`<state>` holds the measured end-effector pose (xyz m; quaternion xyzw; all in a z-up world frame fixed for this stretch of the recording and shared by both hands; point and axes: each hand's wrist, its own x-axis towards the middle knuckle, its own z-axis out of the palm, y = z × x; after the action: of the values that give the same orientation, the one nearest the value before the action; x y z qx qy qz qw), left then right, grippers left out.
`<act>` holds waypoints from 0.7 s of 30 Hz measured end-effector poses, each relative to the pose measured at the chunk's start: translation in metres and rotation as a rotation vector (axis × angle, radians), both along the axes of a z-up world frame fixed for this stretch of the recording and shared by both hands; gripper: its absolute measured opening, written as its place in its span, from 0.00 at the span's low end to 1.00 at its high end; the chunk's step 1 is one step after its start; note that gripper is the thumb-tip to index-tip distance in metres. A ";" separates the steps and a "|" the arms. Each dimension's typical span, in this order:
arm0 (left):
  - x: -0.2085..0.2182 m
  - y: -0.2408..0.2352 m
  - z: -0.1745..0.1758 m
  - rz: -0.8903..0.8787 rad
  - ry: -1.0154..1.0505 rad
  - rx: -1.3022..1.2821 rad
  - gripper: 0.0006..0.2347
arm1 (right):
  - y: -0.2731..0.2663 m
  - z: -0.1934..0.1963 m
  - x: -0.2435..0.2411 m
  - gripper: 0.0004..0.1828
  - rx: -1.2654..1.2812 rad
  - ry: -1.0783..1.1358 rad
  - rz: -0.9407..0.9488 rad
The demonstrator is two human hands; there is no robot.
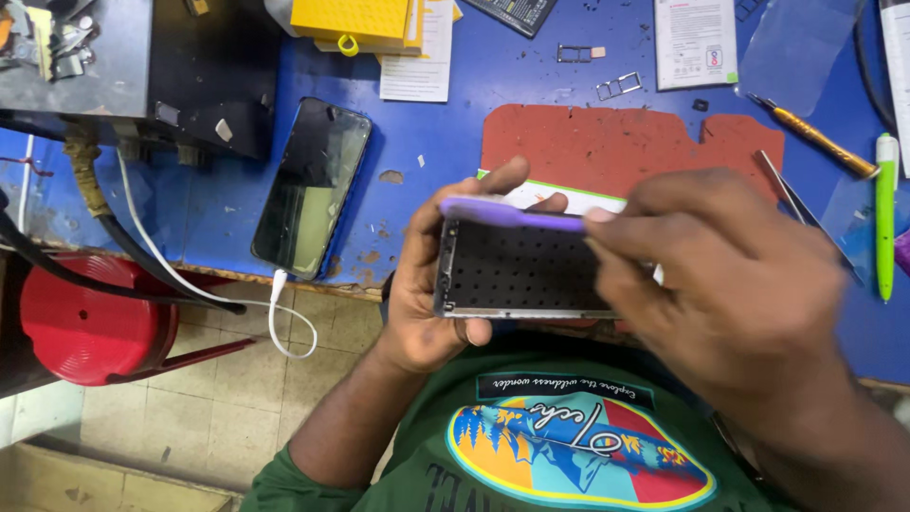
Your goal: The person cleans the interior of a smartphone chassis with a brush and picks at residue with a tool. They then handle a new screen assembly and align it with the chassis, preparing to install it.
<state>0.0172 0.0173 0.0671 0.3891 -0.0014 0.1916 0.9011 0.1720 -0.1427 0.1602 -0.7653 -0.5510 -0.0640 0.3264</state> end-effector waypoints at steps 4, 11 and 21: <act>-0.004 0.005 0.004 0.060 -0.004 -0.012 0.40 | 0.008 -0.006 0.002 0.11 -0.040 0.022 0.017; -0.015 0.035 -0.002 0.164 -0.049 -0.035 0.40 | -0.096 -0.107 0.069 0.09 -0.279 0.218 -0.266; -0.002 0.020 0.002 0.105 -0.041 -0.103 0.39 | -0.199 -0.178 0.100 0.06 -0.332 0.332 -0.535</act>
<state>0.0150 0.0369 0.0695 0.3376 0.0105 0.2465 0.9084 0.2722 -0.3421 -0.0175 -0.9251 -0.2733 0.0682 0.2545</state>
